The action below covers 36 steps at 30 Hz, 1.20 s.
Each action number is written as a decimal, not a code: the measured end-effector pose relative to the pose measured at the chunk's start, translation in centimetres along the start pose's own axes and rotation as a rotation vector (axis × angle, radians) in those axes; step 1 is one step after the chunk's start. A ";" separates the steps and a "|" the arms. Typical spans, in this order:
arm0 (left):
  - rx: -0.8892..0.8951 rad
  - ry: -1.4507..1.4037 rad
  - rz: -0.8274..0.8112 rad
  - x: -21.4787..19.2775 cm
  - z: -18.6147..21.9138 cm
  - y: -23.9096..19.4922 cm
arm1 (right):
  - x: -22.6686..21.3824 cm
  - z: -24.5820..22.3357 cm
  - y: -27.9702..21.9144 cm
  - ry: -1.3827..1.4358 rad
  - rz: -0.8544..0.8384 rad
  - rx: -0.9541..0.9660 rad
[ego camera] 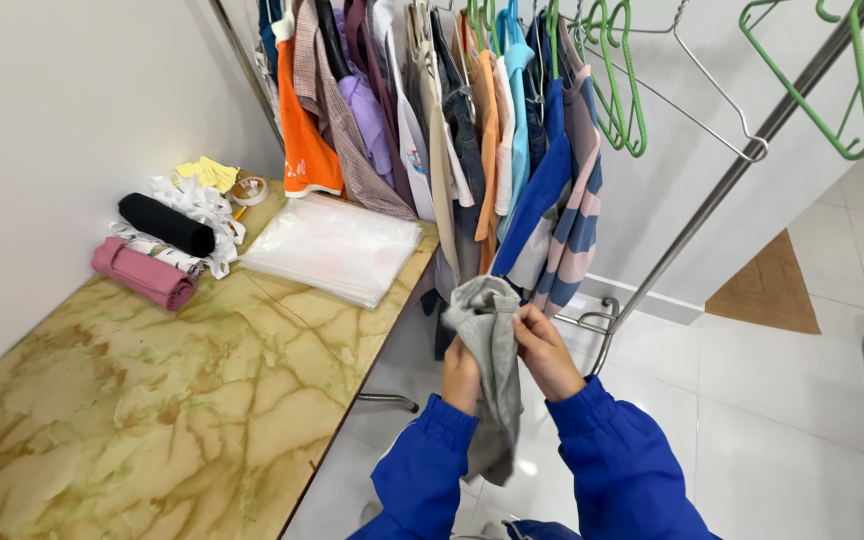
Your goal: Hanging various garments onto a clothing rack using plastic hangers
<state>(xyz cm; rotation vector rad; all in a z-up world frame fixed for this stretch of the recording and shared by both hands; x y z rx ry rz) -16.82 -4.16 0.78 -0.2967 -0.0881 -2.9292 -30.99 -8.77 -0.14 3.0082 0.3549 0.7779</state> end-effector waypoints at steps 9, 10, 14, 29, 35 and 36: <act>-0.129 0.017 0.012 0.9 1.6 0.4 | -0.9 -3.4 -0.5 0.080 -0.036 0.123; -0.126 0.014 0.009 0.2 0.6 1.6 | -3.5 -2.6 0.4 0.077 -0.035 0.119; -0.141 0.104 0.194 -5.0 -1.6 5.1 | -11.6 -5.6 0.5 -0.077 0.147 0.019; 0.213 0.617 -0.002 -9.4 5.9 10.5 | -15.9 -15.6 0.6 -0.914 -0.037 -0.267; 0.227 0.552 -0.054 -8.2 3.2 16.4 | -16.9 -17.5 2.4 -0.852 0.117 -0.370; 0.210 0.537 -0.069 -7.3 3.6 17.0 | -17.2 -17.6 3.1 -0.739 0.165 -0.269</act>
Point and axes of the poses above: each hand's wrist, its own y-axis towards the middle knuckle, its own x-axis out of the palm, z = x × y, the point moved 9 cm from there along y, towards the middle knuckle, and after that the axes turned 7 degrees about y, right-handed, at the moved point
